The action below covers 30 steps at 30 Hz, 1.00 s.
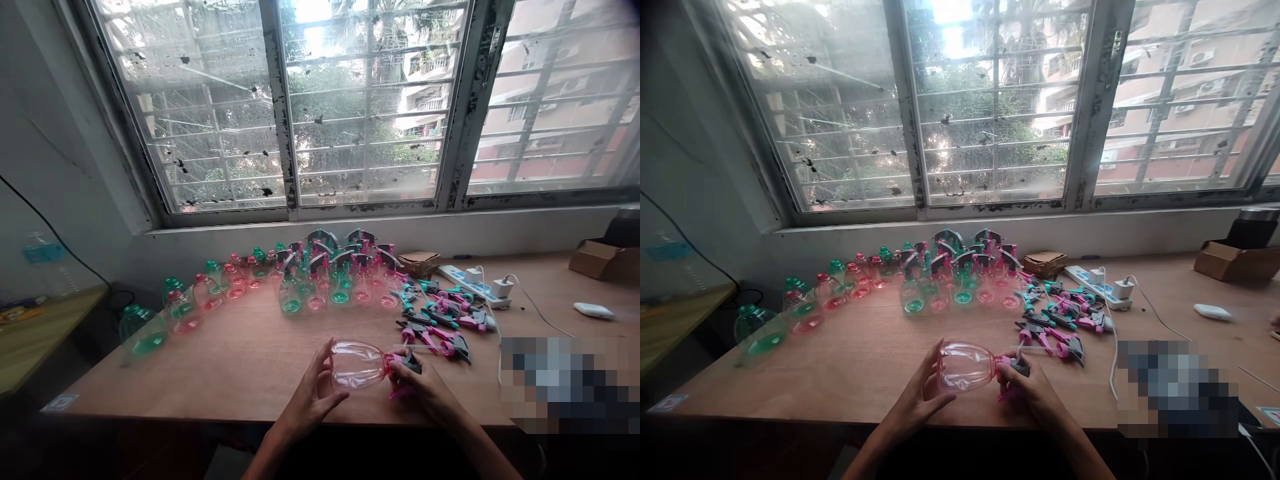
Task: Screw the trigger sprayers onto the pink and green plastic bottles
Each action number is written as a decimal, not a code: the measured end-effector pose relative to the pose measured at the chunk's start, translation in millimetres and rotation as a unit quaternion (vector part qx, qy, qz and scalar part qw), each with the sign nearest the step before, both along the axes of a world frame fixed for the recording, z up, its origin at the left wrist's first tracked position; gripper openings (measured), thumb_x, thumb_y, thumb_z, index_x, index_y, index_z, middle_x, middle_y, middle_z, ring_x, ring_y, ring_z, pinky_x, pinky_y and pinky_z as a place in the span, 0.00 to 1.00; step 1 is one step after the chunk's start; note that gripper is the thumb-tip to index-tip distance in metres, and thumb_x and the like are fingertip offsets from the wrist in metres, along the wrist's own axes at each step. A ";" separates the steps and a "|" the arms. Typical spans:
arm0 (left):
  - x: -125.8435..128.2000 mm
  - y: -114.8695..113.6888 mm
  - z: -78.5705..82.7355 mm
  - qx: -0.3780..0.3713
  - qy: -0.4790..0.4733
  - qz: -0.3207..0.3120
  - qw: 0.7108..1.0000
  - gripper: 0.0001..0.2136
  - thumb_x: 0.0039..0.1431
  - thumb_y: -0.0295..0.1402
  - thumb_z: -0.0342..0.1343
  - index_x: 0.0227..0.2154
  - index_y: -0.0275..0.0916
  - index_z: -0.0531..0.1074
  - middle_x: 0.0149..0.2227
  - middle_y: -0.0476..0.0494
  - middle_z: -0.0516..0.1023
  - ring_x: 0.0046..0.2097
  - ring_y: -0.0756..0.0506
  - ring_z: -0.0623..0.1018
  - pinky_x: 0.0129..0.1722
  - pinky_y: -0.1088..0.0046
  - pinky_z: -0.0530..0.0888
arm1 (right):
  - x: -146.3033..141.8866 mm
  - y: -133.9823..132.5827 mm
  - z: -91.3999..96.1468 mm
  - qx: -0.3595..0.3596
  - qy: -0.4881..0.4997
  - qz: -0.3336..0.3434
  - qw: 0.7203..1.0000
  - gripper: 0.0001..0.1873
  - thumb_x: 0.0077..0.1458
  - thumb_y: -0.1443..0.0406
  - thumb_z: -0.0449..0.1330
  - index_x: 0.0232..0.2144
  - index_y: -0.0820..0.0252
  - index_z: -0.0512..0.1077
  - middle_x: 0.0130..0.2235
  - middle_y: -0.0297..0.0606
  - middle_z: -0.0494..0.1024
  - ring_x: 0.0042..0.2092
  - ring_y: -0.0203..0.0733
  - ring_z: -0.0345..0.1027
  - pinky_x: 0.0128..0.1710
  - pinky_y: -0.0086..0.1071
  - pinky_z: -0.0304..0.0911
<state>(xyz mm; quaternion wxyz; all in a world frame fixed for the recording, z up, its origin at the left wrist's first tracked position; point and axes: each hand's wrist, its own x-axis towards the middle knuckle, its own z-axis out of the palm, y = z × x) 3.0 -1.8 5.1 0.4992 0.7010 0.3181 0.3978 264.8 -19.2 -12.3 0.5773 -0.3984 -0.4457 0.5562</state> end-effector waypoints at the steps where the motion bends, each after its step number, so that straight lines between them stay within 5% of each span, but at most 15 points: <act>1: -0.5 0.3 -0.9 -0.002 0.002 -0.001 1.000 0.42 0.56 0.40 0.66 0.68 0.53 0.48 0.69 0.38 0.56 0.64 0.33 0.66 0.64 0.51 0.63 | 0.1 0.1 -0.3 0.000 -0.002 0.004 1.000 0.23 0.46 0.51 0.73 0.35 0.60 0.73 0.24 0.32 0.77 0.24 0.40 0.69 0.27 0.32 0.65; 5: -1.3 -0.4 0.0 -0.039 0.016 -0.007 0.999 0.48 0.54 0.40 0.68 0.70 0.48 0.42 0.62 0.34 0.67 0.63 0.34 0.68 0.64 0.50 0.63 | 0.3 0.3 -1.7 0.001 0.000 0.006 1.000 0.22 0.46 0.52 0.73 0.36 0.59 0.72 0.24 0.31 0.77 0.24 0.39 0.70 0.27 0.31 0.65; 10: -0.4 -3.2 4.0 -0.011 0.004 -0.013 1.000 0.42 0.57 0.40 0.65 0.69 0.53 0.46 0.71 0.40 0.50 0.68 0.35 0.60 0.66 0.54 0.61 | 0.3 -0.8 0.6 0.006 -0.007 0.004 1.000 0.22 0.47 0.51 0.72 0.35 0.59 0.72 0.24 0.32 0.77 0.24 0.40 0.70 0.27 0.32 0.64; 16: -1.0 -2.6 1.9 -0.042 -0.002 -0.029 0.999 0.51 0.53 0.41 0.69 0.70 0.51 0.38 0.59 0.34 0.68 0.59 0.35 0.72 0.59 0.53 0.68 | 0.3 -0.6 1.0 0.003 -0.010 0.001 1.000 0.23 0.46 0.51 0.73 0.36 0.60 0.73 0.23 0.32 0.77 0.24 0.41 0.70 0.27 0.32 0.64; 20: -1.2 0.2 -0.7 -0.036 0.005 -0.021 0.999 0.46 0.53 0.41 0.68 0.69 0.51 0.46 0.64 0.35 0.61 0.60 0.35 0.70 0.60 0.55 0.68 | -0.1 0.3 -1.1 0.002 0.001 -0.003 1.000 0.24 0.45 0.50 0.73 0.35 0.59 0.73 0.23 0.31 0.77 0.24 0.40 0.69 0.26 0.32 0.65; 23: -1.8 1.6 -4.1 -0.009 0.011 -0.014 1.000 0.43 0.57 0.40 0.65 0.69 0.52 0.45 0.60 0.37 0.65 0.55 0.39 0.73 0.58 0.57 0.69 | -0.3 0.6 -1.8 0.003 0.006 0.003 1.000 0.22 0.46 0.51 0.73 0.35 0.60 0.73 0.23 0.32 0.77 0.24 0.39 0.69 0.26 0.31 0.65; 30: -1.9 0.5 -4.4 -0.043 0.005 -0.002 0.999 0.50 0.51 0.41 0.70 0.69 0.49 0.42 0.56 0.35 0.68 0.56 0.37 0.73 0.57 0.55 0.69 | 1.2 0.8 -2.4 0.007 0.001 0.012 1.000 0.20 0.49 0.54 0.72 0.37 0.60 0.72 0.24 0.32 0.78 0.24 0.38 0.70 0.27 0.30 0.65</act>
